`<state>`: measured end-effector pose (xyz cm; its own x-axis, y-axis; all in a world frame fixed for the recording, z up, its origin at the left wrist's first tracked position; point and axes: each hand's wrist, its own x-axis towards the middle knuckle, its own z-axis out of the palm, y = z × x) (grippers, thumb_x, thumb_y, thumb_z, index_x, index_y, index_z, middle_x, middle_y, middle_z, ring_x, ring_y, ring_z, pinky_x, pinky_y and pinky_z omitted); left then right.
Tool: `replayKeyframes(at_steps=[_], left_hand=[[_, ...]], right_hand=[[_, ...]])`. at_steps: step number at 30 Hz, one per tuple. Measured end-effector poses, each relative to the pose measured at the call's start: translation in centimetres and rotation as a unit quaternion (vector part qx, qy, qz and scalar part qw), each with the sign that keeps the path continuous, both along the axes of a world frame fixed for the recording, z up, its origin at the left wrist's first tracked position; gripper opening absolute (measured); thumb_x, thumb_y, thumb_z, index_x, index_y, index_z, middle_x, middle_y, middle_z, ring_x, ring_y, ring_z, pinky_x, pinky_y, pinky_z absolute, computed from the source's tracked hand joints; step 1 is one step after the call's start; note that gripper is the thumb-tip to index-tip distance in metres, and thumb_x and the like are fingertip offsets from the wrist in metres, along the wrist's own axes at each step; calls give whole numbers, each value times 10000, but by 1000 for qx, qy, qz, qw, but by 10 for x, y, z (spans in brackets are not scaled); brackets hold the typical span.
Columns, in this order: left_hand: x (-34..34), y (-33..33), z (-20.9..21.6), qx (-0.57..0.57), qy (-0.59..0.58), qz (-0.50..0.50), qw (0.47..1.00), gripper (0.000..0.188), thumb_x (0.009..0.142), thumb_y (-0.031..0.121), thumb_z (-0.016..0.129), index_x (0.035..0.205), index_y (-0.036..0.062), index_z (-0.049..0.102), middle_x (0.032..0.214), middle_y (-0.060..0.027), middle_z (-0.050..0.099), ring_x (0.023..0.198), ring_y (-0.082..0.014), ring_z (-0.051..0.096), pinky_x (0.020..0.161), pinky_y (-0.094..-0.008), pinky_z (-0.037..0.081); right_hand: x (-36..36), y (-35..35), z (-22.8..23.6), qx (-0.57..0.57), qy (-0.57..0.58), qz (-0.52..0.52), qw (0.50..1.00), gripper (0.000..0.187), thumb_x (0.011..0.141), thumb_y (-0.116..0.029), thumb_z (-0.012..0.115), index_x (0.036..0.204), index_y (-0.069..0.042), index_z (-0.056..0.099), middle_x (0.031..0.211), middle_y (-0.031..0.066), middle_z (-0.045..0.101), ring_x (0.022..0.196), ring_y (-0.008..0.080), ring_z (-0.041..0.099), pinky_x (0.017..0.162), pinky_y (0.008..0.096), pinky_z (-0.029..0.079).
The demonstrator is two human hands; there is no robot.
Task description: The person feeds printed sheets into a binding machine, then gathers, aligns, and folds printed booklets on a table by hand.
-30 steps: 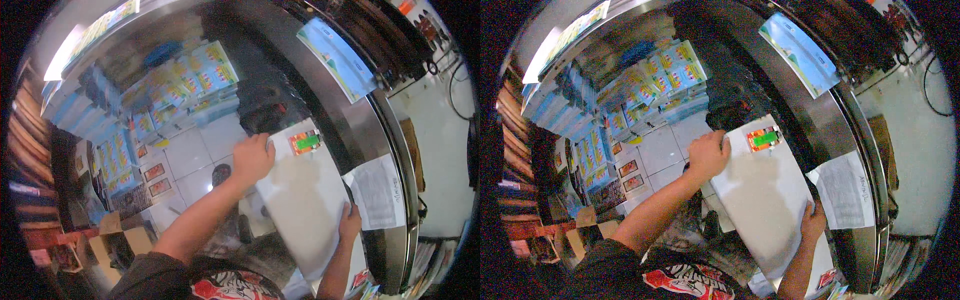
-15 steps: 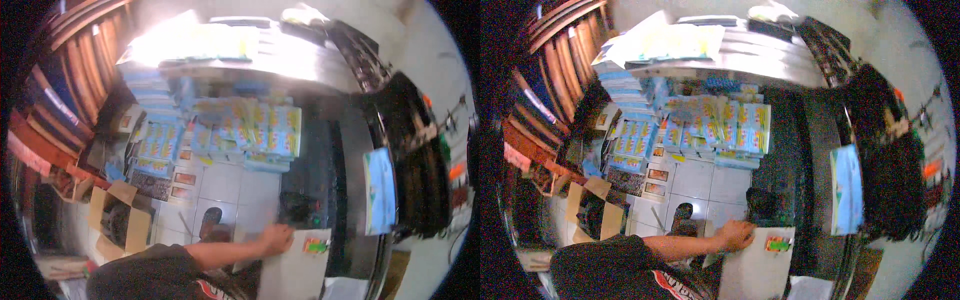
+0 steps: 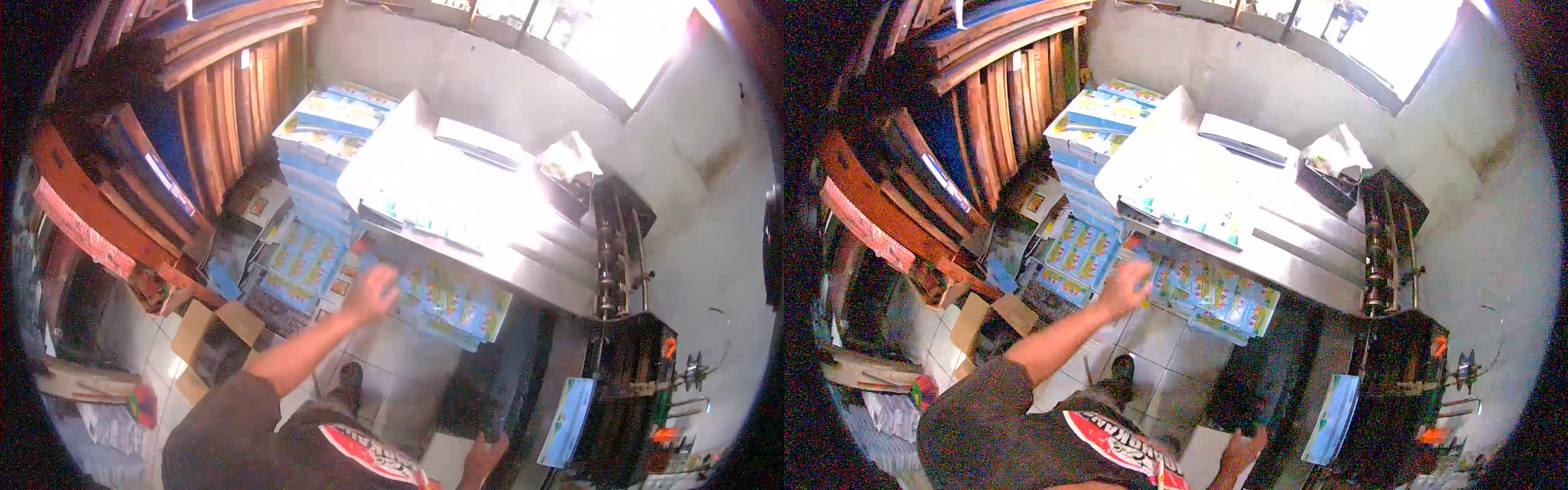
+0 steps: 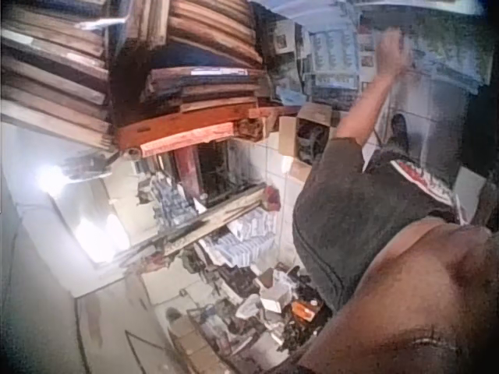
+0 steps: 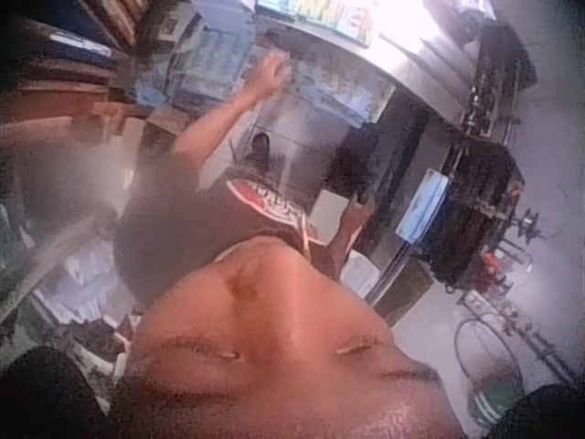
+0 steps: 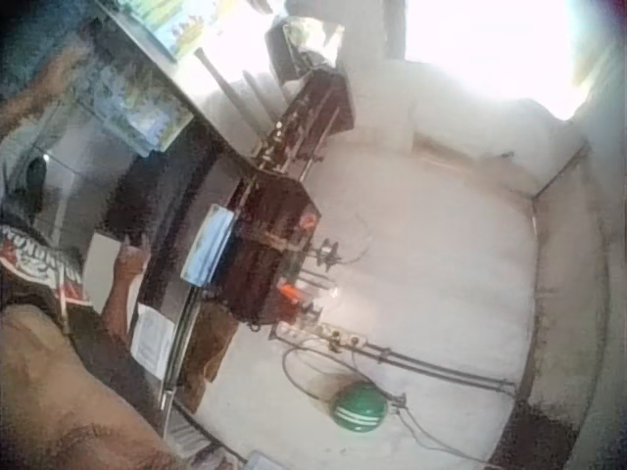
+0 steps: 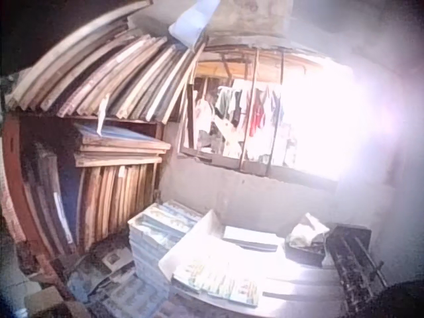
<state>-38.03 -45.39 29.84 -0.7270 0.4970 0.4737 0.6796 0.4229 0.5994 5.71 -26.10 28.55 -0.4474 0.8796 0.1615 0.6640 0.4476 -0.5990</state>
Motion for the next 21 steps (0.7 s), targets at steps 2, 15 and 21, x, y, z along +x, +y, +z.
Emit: replayKeyframes(at_steps=[2, 15, 21], left_hand=[[-72, 7, 45, -13, 39, 60, 997, 478, 845, 321, 632, 1206, 12, 579, 1154, -182, 592, 1143, -346, 531, 1010, -438, 393], [-175, 87, 41, -302, -71, 72, 948, 760, 896, 626, 406, 1472, 136, 331, 1569, -138, 184, 1451, -327, 133, 1143, -568, 79], [-103, 153, 58, -307, -70, 38, 949, 732, 899, 619, 386, 1468, 160, 354, 1556, -139, 223, 1446, -329, 143, 1131, -585, 76]], right_hand=[[-39, 0, 7, 18, -30, 58, 998, 536, 823, -122, 686, 1295, -1, 464, 1237, 232, 525, 1166, 419, 487, 994, 455, 399], [-144, 56, 60, -57, 8, 127, 990, 249, 838, -160, 659, 1027, 2, 645, 952, 175, 664, 887, 322, 647, 817, 403, 501], [-257, 137, 95, -10, 84, 254, 964, 273, 834, -112, 663, 1080, 0, 629, 1072, 203, 617, 1036, 369, 596, 907, 417, 479]])
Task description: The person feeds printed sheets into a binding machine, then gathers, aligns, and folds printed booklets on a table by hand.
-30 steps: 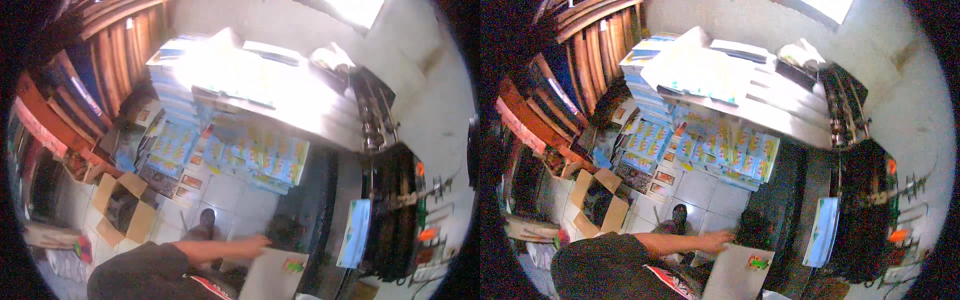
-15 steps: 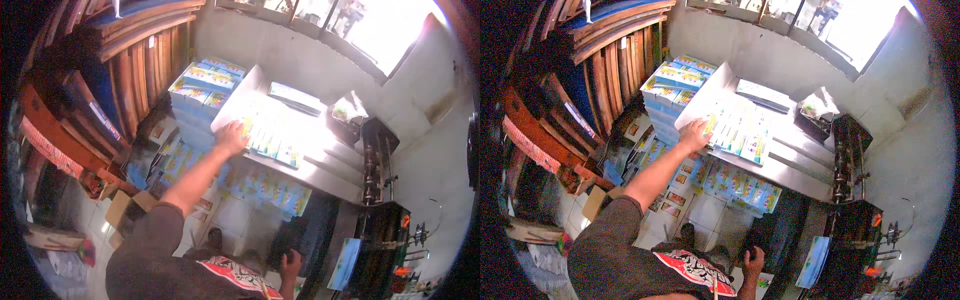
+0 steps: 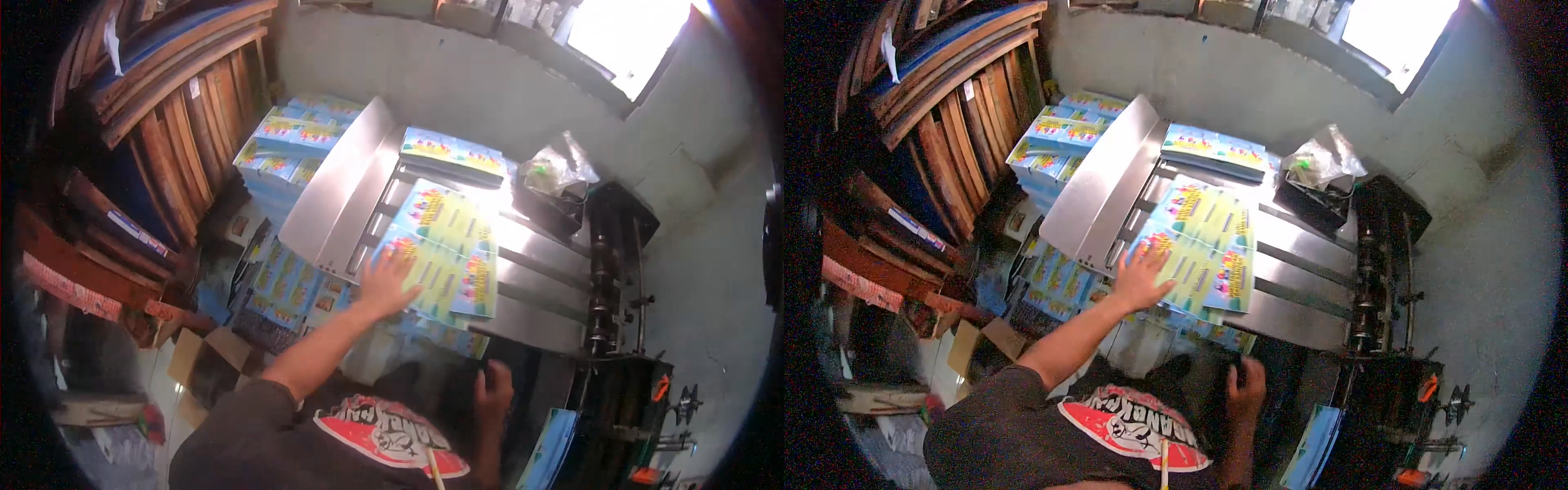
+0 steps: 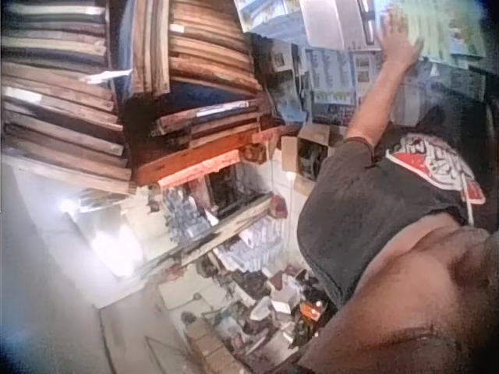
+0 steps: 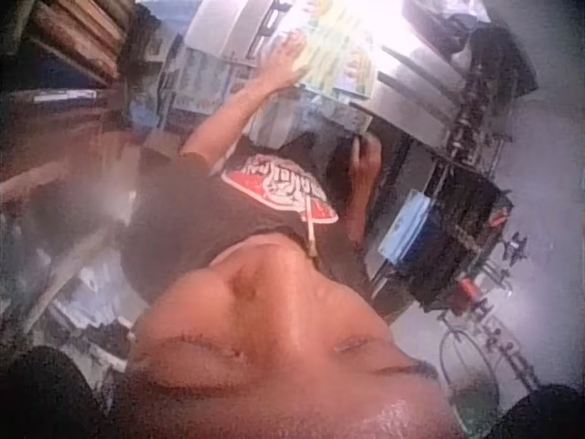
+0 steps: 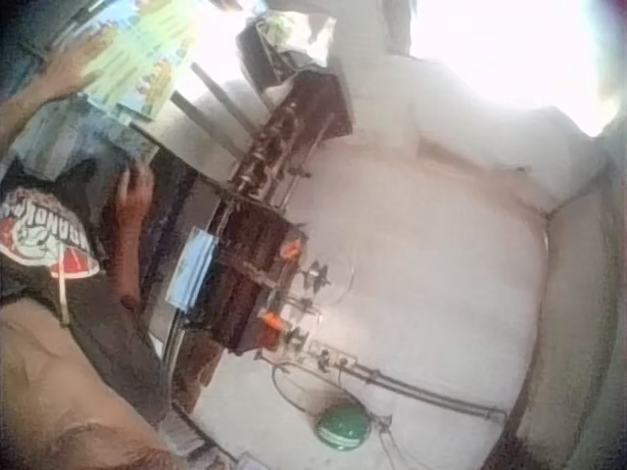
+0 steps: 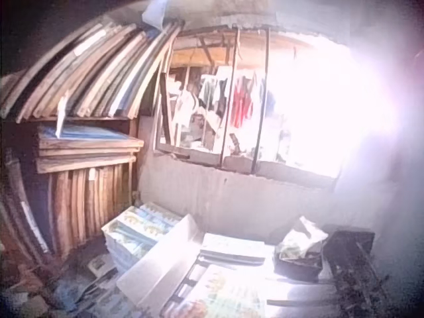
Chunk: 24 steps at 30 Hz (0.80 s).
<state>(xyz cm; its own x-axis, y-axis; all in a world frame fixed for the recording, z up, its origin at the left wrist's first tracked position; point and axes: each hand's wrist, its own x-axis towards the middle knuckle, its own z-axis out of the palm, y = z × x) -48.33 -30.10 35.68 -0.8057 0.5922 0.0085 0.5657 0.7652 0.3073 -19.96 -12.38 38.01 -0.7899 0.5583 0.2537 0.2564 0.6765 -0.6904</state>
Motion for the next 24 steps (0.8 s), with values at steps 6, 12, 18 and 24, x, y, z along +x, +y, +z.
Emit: replayKeyframes(at_steps=[6, 12, 18, 24], left_hand=[[-22, 24, -31, 281, 94, 80, 952, 389, 957, 290, 526, 1269, 57, 519, 1234, -185, 542, 1150, -280, 531, 919, -356, 465], [-90, 16, -4, 412, -556, 213, 689, 341, 952, 271, 559, 1190, 28, 574, 930, -31, 631, 745, -70, 564, 613, -210, 468], [-98, 46, 14, 334, -532, 46, 777, 345, 913, 346, 618, 1036, 28, 670, 833, -17, 634, 718, -92, 554, 640, -256, 460], [-103, 64, 18, 365, -619, 49, 694, 390, 904, 397, 625, 999, 22, 674, 787, -12, 624, 738, -104, 572, 638, -313, 486]], right_hand=[[-134, 72, 25, 134, -133, 166, 968, 860, 688, -371, 811, 1372, -44, 404, 1460, 200, 331, 1344, 384, 324, 1090, 498, 300], [-138, 90, 3, 194, -284, 201, 917, 1107, 629, -542, 796, 1467, -54, 264, 1563, 190, 138, 1450, 356, 119, 1146, 556, 129], [-135, 78, 26, 157, -332, 202, 908, 1041, 630, -371, 832, 1447, -25, 286, 1534, 218, 214, 1434, 377, 169, 1140, 546, 168], [-115, 77, 15, 200, -354, 178, 896, 927, 666, -114, 758, 1453, -46, 271, 1545, 165, 226, 1430, 317, 222, 1147, 493, 227]])
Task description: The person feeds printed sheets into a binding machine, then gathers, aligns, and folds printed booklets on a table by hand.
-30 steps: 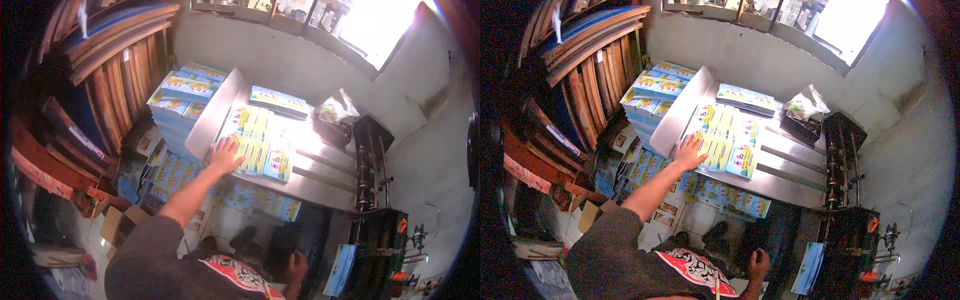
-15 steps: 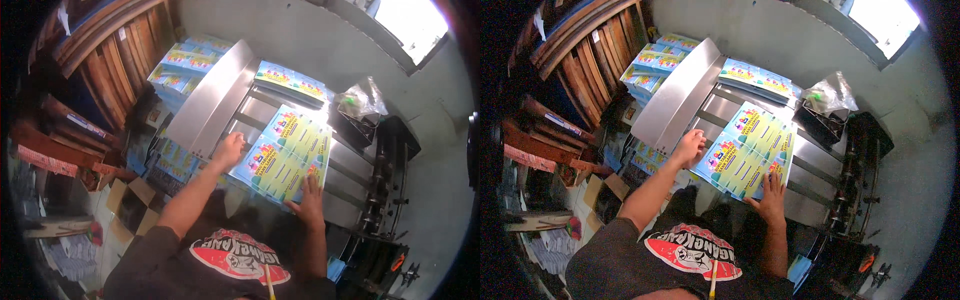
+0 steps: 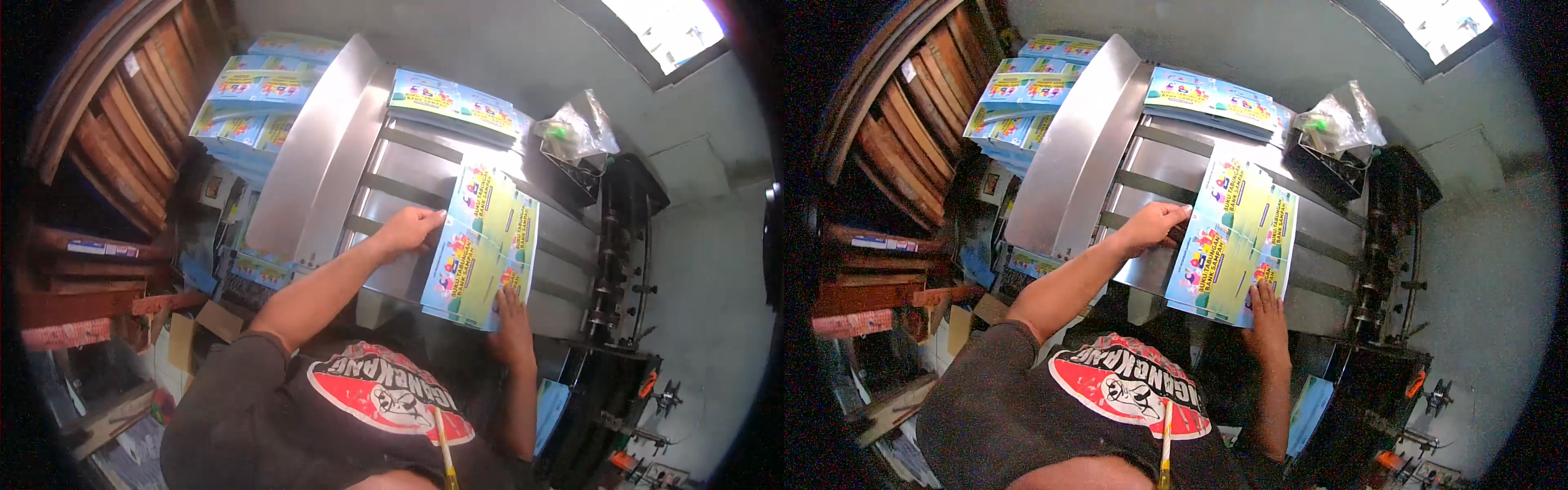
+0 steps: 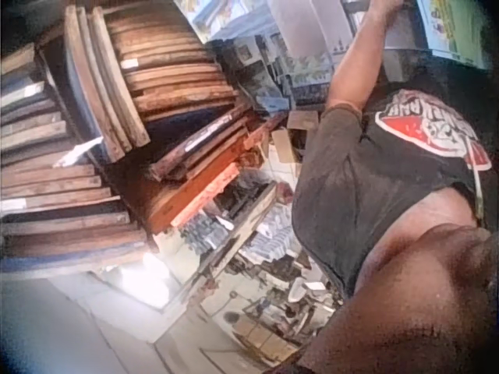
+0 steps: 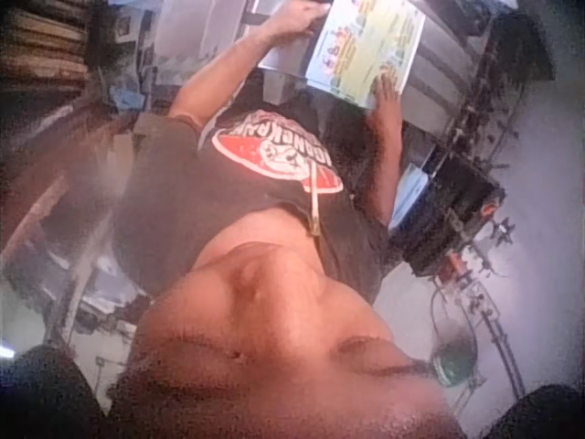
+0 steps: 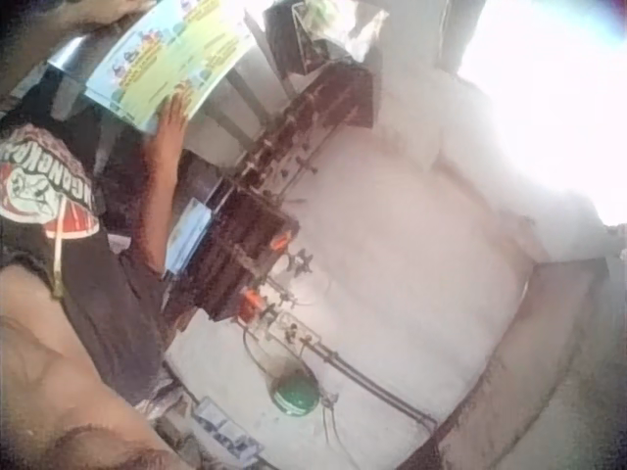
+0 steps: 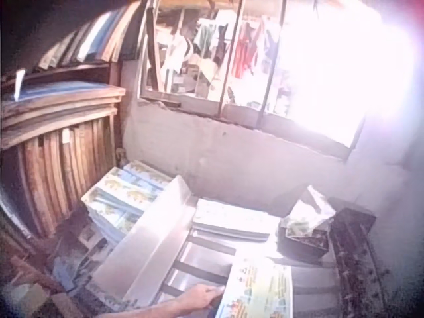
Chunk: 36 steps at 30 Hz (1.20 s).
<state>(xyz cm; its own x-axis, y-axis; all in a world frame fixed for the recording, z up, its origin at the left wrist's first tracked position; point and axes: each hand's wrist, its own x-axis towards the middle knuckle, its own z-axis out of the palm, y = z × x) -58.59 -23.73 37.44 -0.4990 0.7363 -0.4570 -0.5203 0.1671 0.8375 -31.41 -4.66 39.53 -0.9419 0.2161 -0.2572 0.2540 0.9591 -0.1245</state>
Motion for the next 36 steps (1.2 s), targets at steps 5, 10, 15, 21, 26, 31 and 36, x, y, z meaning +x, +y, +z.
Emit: replayKeyframes(at_steps=[5, 10, 15, 21, 26, 31, 36], left_hand=[[4, 5, -1, -67, 343, -5, 937, 307, 855, 302, 685, 899, -2, 692, 844, -111, 707, 754, -168, 665, 694, -319, 525], [-38, -28, 24, -56, 414, 177, 891, 204, 837, 187, 670, 860, -16, 662, 798, -148, 697, 678, -216, 673, 632, -337, 518], [-52, -58, 77, -60, 473, 208, 854, 167, 834, 163, 660, 848, -3, 649, 732, -143, 681, 588, -208, 655, 561, -333, 495], [-67, -54, 63, -58, 398, 222, 888, 170, 822, 162, 657, 851, -2, 627, 672, -128, 646, 592, -179, 621, 556, -341, 475], [-84, -78, 46, 50, 289, 200, 935, 114, 936, 67, 507, 1012, -17, 501, 891, -80, 601, 736, -116, 589, 679, -268, 506], [-76, -85, 21, 51, 181, 212, 959, 129, 926, 102, 514, 1003, 1, 494, 879, -82, 601, 779, -123, 586, 705, -277, 489], [-71, -88, 5, 14, 195, 204, 959, 105, 935, 101, 500, 967, 5, 472, 861, -79, 590, 761, -116, 578, 696, -277, 484]], right_hand=[[17, 2, 12, 11, 16, -8, 1000, 784, 706, -35, 696, 1413, -57, 358, 1458, 202, 370, 1366, 351, 340, 1116, 439, 305], [17, -12, 20, -18, 15, -75, 997, 752, 719, -62, 714, 1399, -66, 395, 1463, 195, 364, 1370, 345, 338, 1111, 473, 303], [21, -27, 14, 10, 36, -123, 992, 736, 719, -95, 738, 1385, -70, 426, 1472, 185, 358, 1370, 353, 336, 1110, 506, 291], [49, -9, 35, -85, 26, -118, 989, 703, 709, -34, 705, 1368, -102, 469, 1462, 149, 397, 1338, 318, 397, 1096, 408, 357], [64, 21, 46, -229, 130, -346, 901, 323, 890, -101, 597, 1209, -47, 616, 1033, 204, 683, 987, 243, 665, 882, 319, 466], [83, 37, 43, -287, 340, -391, 806, 312, 973, -204, 550, 1189, 11, 616, 1078, 105, 666, 988, 173, 585, 910, 324, 436], [86, 43, 31, -322, 396, -393, 765, 297, 975, -153, 538, 1203, 27, 602, 1108, 75, 647, 1017, 158, 571, 925, 308, 424]])
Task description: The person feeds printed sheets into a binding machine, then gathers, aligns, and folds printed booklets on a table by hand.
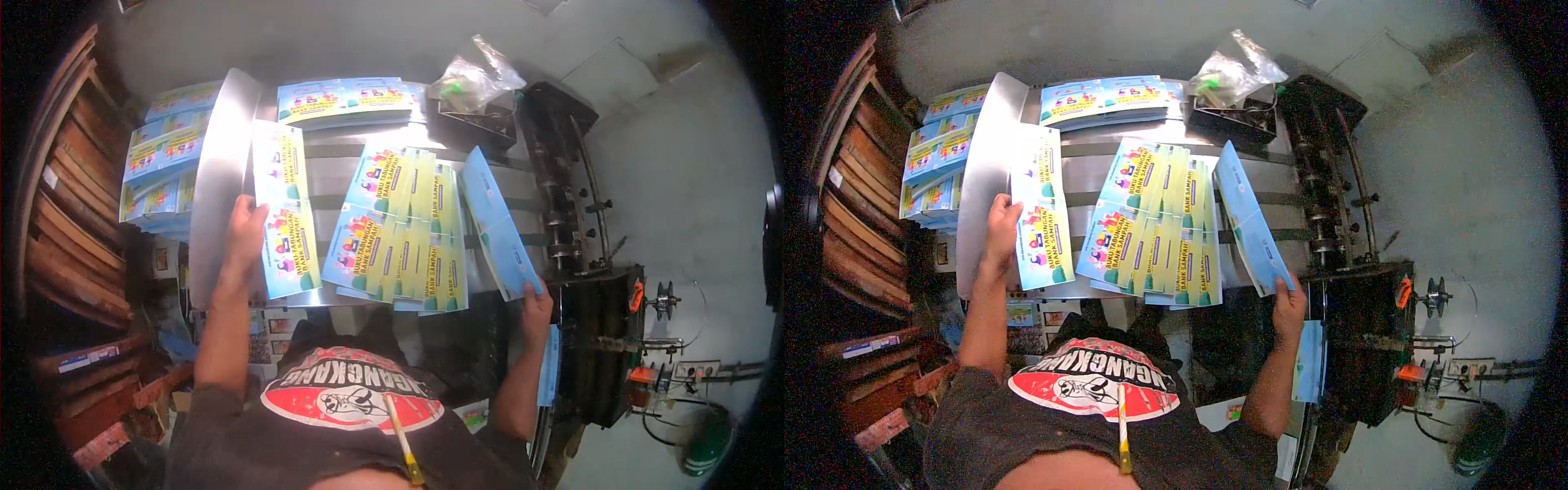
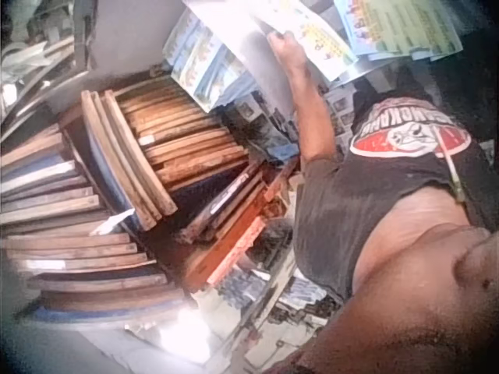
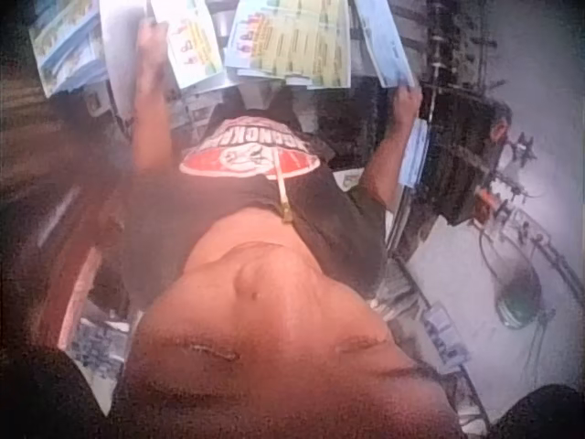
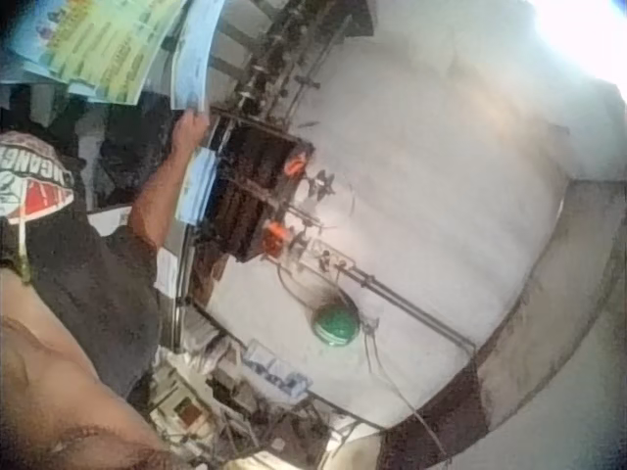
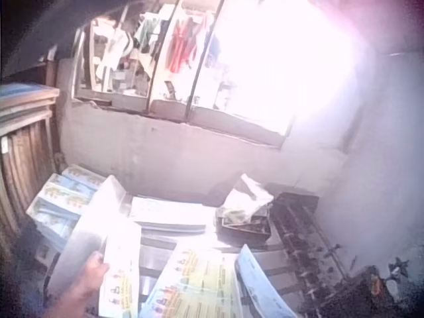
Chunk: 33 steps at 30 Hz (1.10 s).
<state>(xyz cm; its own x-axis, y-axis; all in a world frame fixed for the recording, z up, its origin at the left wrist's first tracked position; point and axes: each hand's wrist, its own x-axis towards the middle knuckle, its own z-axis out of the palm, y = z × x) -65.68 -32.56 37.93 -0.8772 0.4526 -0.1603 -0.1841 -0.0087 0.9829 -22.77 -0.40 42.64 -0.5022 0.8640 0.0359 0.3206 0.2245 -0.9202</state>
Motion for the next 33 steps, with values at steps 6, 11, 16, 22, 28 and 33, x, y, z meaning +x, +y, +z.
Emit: replayKeyframes(at_steps=[6, 11, 16, 22, 28, 33], left_hand=[[7, -7, -4, -9, -25, -10, 1000, 104, 940, 94, 483, 990, 4, 467, 904, -98, 614, 773, -124, 604, 718, -282, 499], [11, -13, -4, -51, -36, 5, 998, 116, 943, 95, 476, 1011, 0, 470, 921, -107, 620, 788, -120, 604, 722, -277, 495], [12, -19, -36, -91, -8, 27, 995, 234, 934, 168, 507, 1057, -30, 528, 986, -123, 606, 911, -163, 573, 812, -325, 467], [26, -8, -22, -41, -65, -3, 997, 280, 948, 205, 563, 1100, -29, 570, 979, -94, 644, 900, -159, 600, 803, -303, 473], [-8, -51, -24, -107, 32, 25, 993, 264, 895, 129, 594, 1085, -53, 568, 1014, -151, 662, 932, -186, 622, 833, -326, 474], [-11, -50, -28, -91, 11, -21, 996, 281, 894, 115, 590, 1113, -58, 556, 1013, -155, 663, 920, -197, 634, 835, -335, 480]], right_hand=[[-18, -9, 9, -4, -6, -2, 1000, 300, 970, -151, 549, 1201, 32, 603, 1115, 81, 645, 1025, 157, 569, 929, 296, 424], [-48, -24, 25, 43, -27, 25, 998, 300, 968, -142, 549, 1206, 34, 601, 1123, 108, 652, 1048, 158, 569, 912, 297, 439], [-150, -101, 28, 193, 40, 208, 958, 430, 871, 17, 526, 1301, -9, 524, 1282, 204, 568, 1162, 307, 574, 967, 407, 480], [-242, -204, -17, 234, -117, 552, 792, 713, 778, -244, 724, 1383, -41, 406, 1467, 184, 350, 1403, 326, 276, 1136, 455, 264], [-200, -183, -34, 314, -316, 401, 800, 965, 703, -470, 762, 1438, -40, 307, 1501, 158, 308, 1441, 316, 177, 1143, 550, 153], [-151, -151, -46, 336, -336, 375, 796, 851, 742, -343, 766, 1421, -66, 334, 1487, 135, 347, 1402, 345, 273, 1122, 576, 189]])
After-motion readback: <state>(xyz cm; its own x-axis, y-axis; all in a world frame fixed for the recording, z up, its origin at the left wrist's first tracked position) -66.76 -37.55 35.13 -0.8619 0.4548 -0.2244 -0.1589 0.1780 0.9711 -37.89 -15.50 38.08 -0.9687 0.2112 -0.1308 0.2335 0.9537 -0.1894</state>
